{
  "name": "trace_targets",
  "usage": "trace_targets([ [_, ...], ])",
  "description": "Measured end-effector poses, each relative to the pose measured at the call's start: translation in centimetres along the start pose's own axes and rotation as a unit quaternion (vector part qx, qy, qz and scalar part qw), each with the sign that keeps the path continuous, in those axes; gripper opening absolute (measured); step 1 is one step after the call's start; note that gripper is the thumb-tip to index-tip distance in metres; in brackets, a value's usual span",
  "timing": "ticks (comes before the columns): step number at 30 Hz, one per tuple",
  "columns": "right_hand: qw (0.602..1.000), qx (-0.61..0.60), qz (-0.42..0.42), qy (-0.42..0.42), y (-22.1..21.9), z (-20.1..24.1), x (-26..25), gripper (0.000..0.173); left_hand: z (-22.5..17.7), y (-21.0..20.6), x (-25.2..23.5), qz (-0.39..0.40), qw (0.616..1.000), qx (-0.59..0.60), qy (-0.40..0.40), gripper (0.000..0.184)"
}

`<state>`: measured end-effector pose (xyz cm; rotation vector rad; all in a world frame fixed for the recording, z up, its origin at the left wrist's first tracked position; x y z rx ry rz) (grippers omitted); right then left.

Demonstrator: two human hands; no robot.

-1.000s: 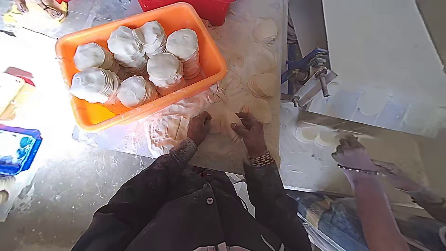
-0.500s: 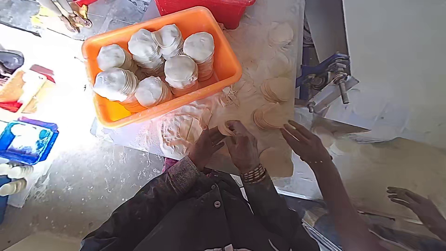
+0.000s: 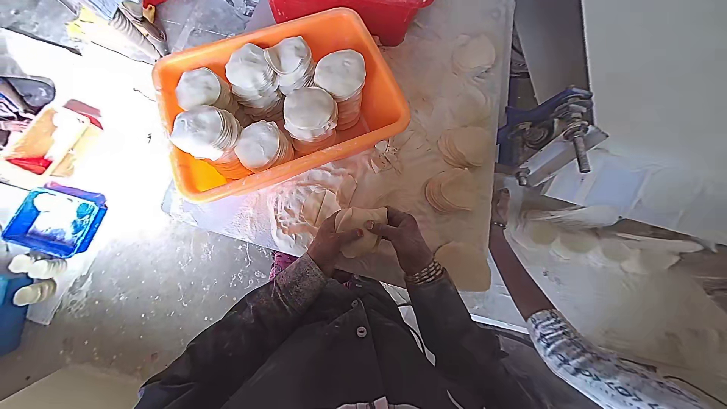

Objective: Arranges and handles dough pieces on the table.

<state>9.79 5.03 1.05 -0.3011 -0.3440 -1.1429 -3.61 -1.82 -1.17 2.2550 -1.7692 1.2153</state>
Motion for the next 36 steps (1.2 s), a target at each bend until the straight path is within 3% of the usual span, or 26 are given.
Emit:
trace_targets([
  [3,0.997,0.046,-0.002,0.059,-0.8,1.2,0.3,0.027,0.2,0.9,-0.6,-0.056,0.998,0.012,0.002,0.021],
  [7,0.995,0.055,0.004,0.079,-1.1,2.2,1.1,0.032,0.8,1.7,-1.3,-0.146,0.979,0.114,0.081,0.042],
  [13,0.989,0.104,0.029,0.103,-2.0,4.2,2.3,0.031,3.8,-0.5,-2.4,-0.026,0.955,0.227,0.19,0.079],
  [15,0.991,0.065,0.027,0.116,-2.7,5.0,2.9,0.029,4.5,-0.9,-2.2,-0.017,0.937,0.313,0.155,0.076],
  [17,0.993,0.049,0.022,0.104,-2.7,4.2,2.7,0.029,3.9,-0.8,-1.8,0.015,0.914,0.4,0.07,0.079],
  [20,0.991,0.12,0.016,0.062,-0.9,0.8,1.8,0.025,2.9,0.9,-0.5,0.018,0.914,0.404,0.026,0.088],
  [22,0.981,0.185,-0.028,0.053,1.2,0.2,1.3,0.022,3.2,1.9,0.5,0.007,0.93,0.366,0.038,0.068],
  [25,0.922,0.371,-0.11,0.019,4.6,1.0,-0.7,0.031,4.0,3.0,1.3,-0.064,0.953,0.285,0.077,0.03],
  [27,0.884,0.453,-0.101,-0.059,5.9,0.2,-3.6,0.045,3.5,3.2,1.3,-0.097,0.956,0.264,0.078,0.025],
  [29,0.866,0.483,-0.077,-0.104,6.0,-0.7,-6.1,0.042,2.8,3.1,1.2,-0.12,0.955,0.264,0.066,0.025],
  [32,0.916,0.395,-0.043,-0.051,5.5,0.5,-7.2,0.024,2.1,3.4,1.3,-0.126,0.956,0.261,0.042,0.026],
  [36,0.983,0.168,-0.043,0.054,6.0,5.4,-4.8,0.01,1.8,3.7,1.4,-0.133,0.956,0.259,0.039,0.026],
])
Point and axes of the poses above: each hand's wrist, its own x-axis away from the middle knuckle, its own y-axis out of the back of the hand, z = x × y, the point moved 7 cm from there along -x, towards the middle knuckle, and after that the axes turned 5 degrees about y, right-handed, at the moved point
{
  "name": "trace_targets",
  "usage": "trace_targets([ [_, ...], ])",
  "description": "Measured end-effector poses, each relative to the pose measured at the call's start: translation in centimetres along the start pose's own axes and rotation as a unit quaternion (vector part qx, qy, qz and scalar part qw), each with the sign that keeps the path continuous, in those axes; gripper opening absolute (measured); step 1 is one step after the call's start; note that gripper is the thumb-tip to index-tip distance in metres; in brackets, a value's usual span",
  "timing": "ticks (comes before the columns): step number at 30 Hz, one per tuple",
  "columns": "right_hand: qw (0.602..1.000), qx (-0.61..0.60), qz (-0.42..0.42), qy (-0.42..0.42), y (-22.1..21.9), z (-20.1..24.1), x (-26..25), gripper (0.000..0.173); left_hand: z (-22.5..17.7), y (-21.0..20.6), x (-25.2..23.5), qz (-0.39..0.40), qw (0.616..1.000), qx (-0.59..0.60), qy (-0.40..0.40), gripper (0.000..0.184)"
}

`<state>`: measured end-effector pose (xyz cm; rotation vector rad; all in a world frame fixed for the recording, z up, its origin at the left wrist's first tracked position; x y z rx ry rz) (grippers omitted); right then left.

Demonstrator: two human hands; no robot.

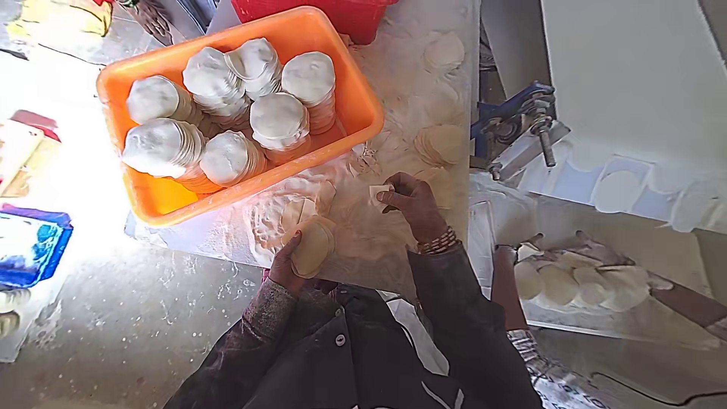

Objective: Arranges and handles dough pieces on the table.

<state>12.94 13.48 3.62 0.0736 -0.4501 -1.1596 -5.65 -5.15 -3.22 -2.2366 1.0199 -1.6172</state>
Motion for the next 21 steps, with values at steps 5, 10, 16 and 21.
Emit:
trace_targets([
  [5,0.992,0.121,-0.004,-0.047,2.7,-0.3,-1.7,0.014,0.1,-0.3,-0.8,0.003,1.0,-0.013,0.011,0.026],
  [10,0.997,0.063,0.019,-0.049,2.7,1.3,-0.8,0.023,-0.2,-1.4,-1.8,0.009,1.0,-0.003,0.023,0.024],
  [16,0.995,0.01,0.095,-0.033,0.8,2.7,0.2,0.014,-0.3,-2.7,-3.7,0.027,0.999,0.014,0.038,0.027],
  [21,0.98,-0.101,0.167,0.043,-3.6,6.0,2.0,0.014,0.6,-3.3,-5.3,0.055,0.996,0.049,0.059,0.045],
])
Point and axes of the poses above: each hand's wrist, its own x-axis away from the middle knuckle, its own y-axis out of the back of the hand, z = x × y, the point moved 7 cm from there along -x, towards the middle knuckle, and after that the axes turned 5 degrees about y, right-handed, at the moved point
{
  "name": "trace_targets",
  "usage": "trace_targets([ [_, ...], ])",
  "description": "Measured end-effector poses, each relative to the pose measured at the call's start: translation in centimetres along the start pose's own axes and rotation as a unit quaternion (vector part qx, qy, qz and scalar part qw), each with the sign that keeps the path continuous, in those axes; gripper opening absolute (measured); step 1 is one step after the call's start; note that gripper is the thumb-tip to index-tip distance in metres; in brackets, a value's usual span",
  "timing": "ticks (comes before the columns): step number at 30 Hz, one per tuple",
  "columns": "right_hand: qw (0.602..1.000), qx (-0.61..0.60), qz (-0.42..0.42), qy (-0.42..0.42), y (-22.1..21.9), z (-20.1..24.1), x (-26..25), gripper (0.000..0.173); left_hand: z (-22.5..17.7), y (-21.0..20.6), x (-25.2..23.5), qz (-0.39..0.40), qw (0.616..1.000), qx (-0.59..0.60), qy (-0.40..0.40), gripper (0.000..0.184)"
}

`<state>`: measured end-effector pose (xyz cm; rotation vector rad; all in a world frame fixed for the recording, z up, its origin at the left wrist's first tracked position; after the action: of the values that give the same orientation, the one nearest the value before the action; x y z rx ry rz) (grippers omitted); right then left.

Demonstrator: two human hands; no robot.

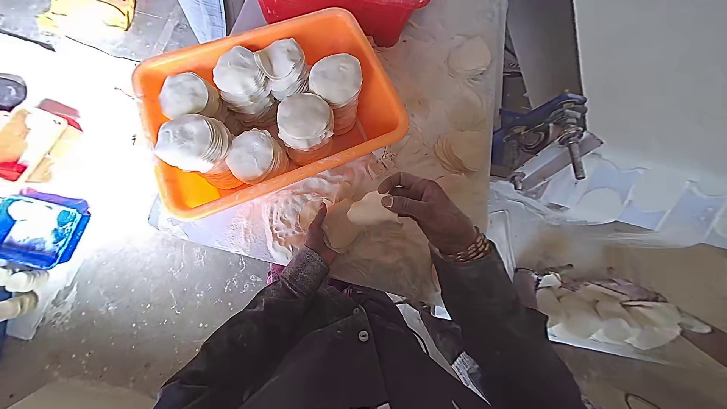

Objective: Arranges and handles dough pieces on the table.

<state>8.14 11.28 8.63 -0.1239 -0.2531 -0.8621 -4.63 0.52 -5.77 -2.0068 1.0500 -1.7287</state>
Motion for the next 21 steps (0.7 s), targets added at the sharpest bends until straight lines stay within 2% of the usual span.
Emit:
trace_targets([
  [4,0.998,-0.035,0.0,0.049,-2.7,0.0,0.4,0.014,0.0,-0.6,0.6,0.069,0.996,0.055,0.0,0.079],
  [6,0.999,0.016,-0.012,0.039,-2.7,-2.7,0.4,0.015,-0.6,-1.0,1.6,0.081,0.995,0.056,-0.006,0.092],
  [7,0.998,0.063,-0.017,0.021,-2.4,-4.5,0.5,0.019,-0.8,-1.0,2.0,0.086,0.995,0.041,-0.009,0.092],
  [8,0.993,0.119,-0.015,-0.001,-2.1,-6.3,0.5,0.024,-0.9,-1.0,2.3,0.092,0.996,0.017,-0.012,0.084],
  [9,0.986,0.163,-0.016,-0.023,-1.7,-7.7,0.5,0.03,-0.8,-0.9,2.5,0.086,0.996,-0.017,-0.015,0.066],
  [11,0.981,0.186,-0.032,-0.035,-1.2,-8.5,0.7,0.031,-0.4,-0.3,2.7,0.027,0.996,-0.089,-0.013,0.026],
  [12,0.983,0.176,-0.039,-0.036,-1.0,-8.3,0.8,0.031,-0.2,0.1,2.6,-0.011,0.994,-0.109,-0.01,0.021],
  [14,0.984,0.171,-0.038,-0.039,-0.5,-7.8,0.3,0.031,0.0,0.4,2.4,-0.058,0.989,-0.136,-0.01,0.034],
  [16,0.975,0.208,-0.042,-0.059,1.2,-6.9,-0.7,0.034,-0.1,0.2,2.4,-0.078,0.986,-0.144,-0.019,0.037],
  [19,0.933,0.297,-0.18,-0.097,7.1,-4.7,-3.7,0.035,-0.5,0.0,2.8,-0.07,0.987,-0.142,-0.028,0.027],
  [21,0.89,0.351,-0.249,-0.147,11.5,-5.0,-6.7,0.047,-0.8,0.0,3.2,-0.068,0.986,-0.146,-0.036,0.025],
])
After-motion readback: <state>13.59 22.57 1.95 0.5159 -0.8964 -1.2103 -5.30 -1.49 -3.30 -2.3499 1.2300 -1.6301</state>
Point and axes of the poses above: each hand's wrist, its own x-axis away from the middle knuckle, its own y-axis out of the back of the hand, z = x × y, the point moved 7 cm from there along -x, towards the middle knuckle, and after that the axes turned 5 degrees about y, right-handed, at the moved point
